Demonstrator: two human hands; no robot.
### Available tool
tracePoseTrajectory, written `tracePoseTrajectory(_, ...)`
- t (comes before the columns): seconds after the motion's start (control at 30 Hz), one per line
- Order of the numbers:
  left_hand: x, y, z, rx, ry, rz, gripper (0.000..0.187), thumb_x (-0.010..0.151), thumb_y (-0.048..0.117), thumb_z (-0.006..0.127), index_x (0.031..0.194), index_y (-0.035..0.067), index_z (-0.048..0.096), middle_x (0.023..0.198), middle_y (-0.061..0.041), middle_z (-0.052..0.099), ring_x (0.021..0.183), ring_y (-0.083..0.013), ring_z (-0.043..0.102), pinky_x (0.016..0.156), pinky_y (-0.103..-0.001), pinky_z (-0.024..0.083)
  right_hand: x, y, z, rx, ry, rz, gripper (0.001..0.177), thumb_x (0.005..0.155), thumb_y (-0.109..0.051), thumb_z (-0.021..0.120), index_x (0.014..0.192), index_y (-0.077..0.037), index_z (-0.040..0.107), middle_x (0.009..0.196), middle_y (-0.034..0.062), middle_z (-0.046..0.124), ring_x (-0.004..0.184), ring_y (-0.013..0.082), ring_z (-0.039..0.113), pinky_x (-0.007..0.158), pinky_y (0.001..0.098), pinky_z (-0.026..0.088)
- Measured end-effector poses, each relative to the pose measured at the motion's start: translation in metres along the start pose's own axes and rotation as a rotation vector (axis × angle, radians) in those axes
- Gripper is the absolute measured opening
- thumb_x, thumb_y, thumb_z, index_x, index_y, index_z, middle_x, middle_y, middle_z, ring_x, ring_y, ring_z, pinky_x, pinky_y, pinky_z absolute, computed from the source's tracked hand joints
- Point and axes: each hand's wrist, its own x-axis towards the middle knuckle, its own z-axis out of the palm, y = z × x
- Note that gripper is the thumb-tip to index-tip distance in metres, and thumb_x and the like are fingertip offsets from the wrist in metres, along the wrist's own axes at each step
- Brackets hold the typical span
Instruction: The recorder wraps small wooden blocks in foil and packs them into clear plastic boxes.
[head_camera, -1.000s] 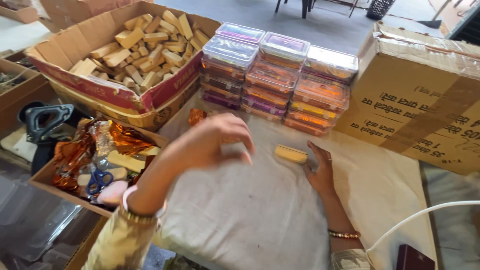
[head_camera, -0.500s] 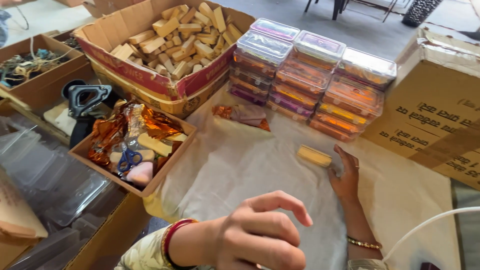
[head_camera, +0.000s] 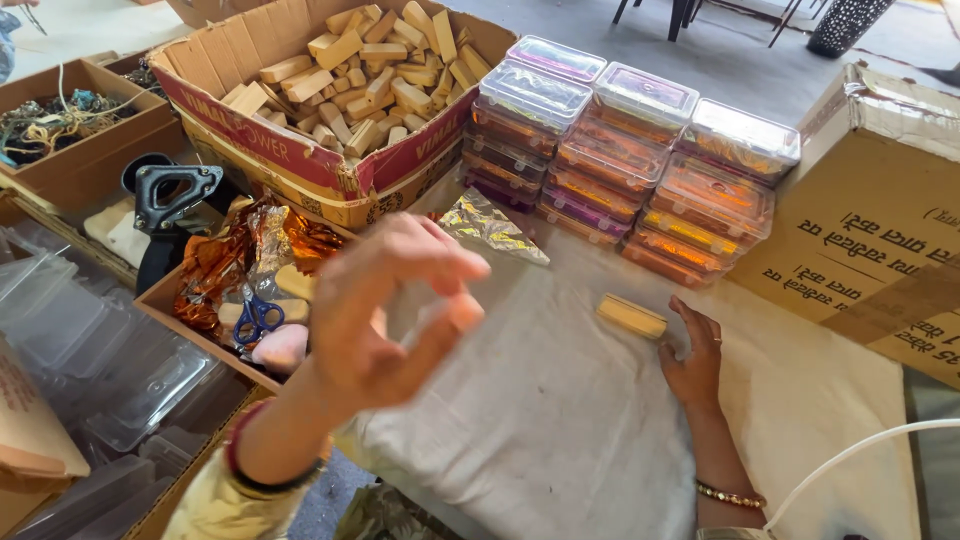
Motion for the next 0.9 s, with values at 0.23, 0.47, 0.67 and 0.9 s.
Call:
tracePoseTrajectory(0.23,0.02,-0.04,-0.031,0.319,-0.4,-0.089,0.029,0.099,0.03,0.073,0.121,0.012,0.069,0.091,-0.006,0.07,0.087,-0.0222,0.068,0.081,-0.039,0.053,0.0,-0.007,-0.001,0.006,-0.005,-0.036,0.077,0.068,0.006,0.066,0.142,-0.013,0.06,0.136,0.0081,0.065,0.129,0.0308,0.053,0.114,0.0414,0.042)
tracePoseTrajectory(0.47,0.001,-0.106,-0.021,0.445,-1.203,-0.529,0.089,0.08,0.049,0.075,0.157,0.027,0.035,0.126,-0.007,0.067,0.118,-0.0279,0.061,0.1,-0.042,0.049,0.002,-0.012,-0.003,0.006,-0.007,-0.045,0.073,0.067,0.007,0.065,0.137,-0.013,0.063,0.133,0.0092,0.066,0.129,0.0302,0.053,0.114,0.0418,0.041)
tracePoseTrajectory(0.67,0.007,-0.167,0.033,0.772,-1.184,-0.536,0.109,0.077,0.052,0.081,0.161,0.032,0.016,0.142,-0.007,0.057,0.131,-0.0298,0.052,0.106,-0.046,0.046,0.002,-0.02,-0.004,-0.003,-0.015,-0.049,0.072,0.066,0.007,0.064,0.135,-0.014,0.065,0.132,0.01,0.066,0.13,0.0307,0.053,0.113,0.0418,0.042)
tracePoseTrajectory(0.9,-0.055,-0.346,0.101,0.641,-0.525,-0.823,0.147,0.058,0.032,0.098,0.16,0.034,-0.008,0.161,-0.02,0.03,0.146,-0.0371,0.033,0.114,-0.053,0.031,0.004,-0.014,-0.006,-0.006,-0.016,-0.085,0.075,0.062,0.008,0.062,0.134,-0.013,0.065,0.13,0.0115,0.066,0.128,0.0318,0.054,0.112,0.0424,0.043)
